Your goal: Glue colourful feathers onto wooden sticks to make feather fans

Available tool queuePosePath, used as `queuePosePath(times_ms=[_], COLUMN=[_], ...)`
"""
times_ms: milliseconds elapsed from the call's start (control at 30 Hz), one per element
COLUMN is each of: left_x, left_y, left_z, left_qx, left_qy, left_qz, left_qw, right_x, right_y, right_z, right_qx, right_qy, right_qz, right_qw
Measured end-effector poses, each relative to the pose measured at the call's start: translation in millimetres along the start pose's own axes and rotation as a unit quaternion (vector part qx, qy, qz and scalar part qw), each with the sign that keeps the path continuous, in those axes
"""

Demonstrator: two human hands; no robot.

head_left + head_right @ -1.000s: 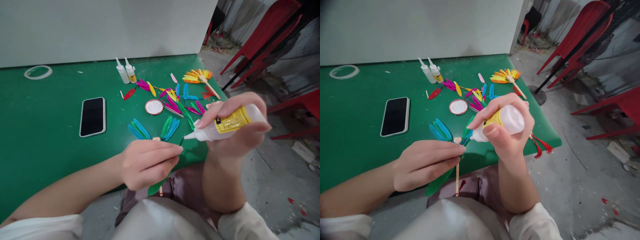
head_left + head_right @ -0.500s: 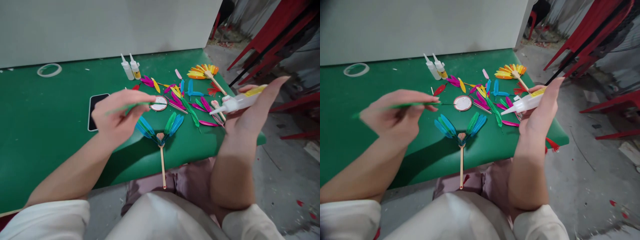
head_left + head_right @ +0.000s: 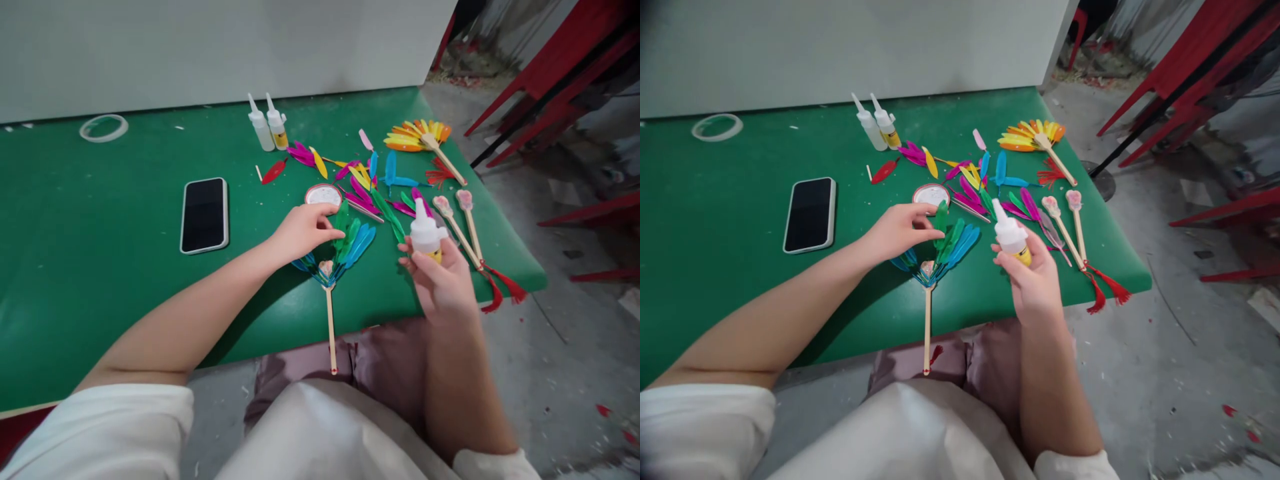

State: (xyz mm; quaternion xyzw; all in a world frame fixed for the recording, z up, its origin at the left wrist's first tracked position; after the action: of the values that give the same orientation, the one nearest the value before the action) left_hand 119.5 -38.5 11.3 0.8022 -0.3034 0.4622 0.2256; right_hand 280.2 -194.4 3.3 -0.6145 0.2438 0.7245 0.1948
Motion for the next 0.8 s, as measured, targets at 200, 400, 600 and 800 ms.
queuePosePath(times_ms=[200, 400, 600, 800], left_x=[-5, -9, -12, -14], left_y=[-2, -3, -3, -3], left_z=[-1.1, 3.7, 6.8, 9.9], left_qx=[-0.024, -0.034, -0.038, -0.041], left_qy=[0.007, 0.016, 0.027, 0.017], left_qz=[0.001, -0.007, -0.011, -0.001], left_qw=[1.000, 0.999, 0.999, 0.999], right_x=[18, 25, 25, 19], right_y=[24, 43, 48, 47], right_z=[21, 38, 48, 52], right_qx=[0.022, -0.049, -0.091, -0.093], right_qy=[0.038, 0.117, 0.324, 0.389], right_qz=[-0.078, -0.104, -0.208, -0.271], right_qw=[0.996, 0.986, 0.918, 0.876])
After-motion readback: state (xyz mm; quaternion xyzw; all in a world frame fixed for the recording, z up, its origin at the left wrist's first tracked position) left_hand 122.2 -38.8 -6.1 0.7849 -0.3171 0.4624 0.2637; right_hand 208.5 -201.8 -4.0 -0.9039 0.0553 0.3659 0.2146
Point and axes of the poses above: each hand's wrist, its own y-axis away from the middle knuckle, its own z-axis out of the palm, x = y × z, the point moved 3 cm from there along -y, towards the middle knuckle, and after that the axes turned 10 degrees about y, right-handed, at the moved point
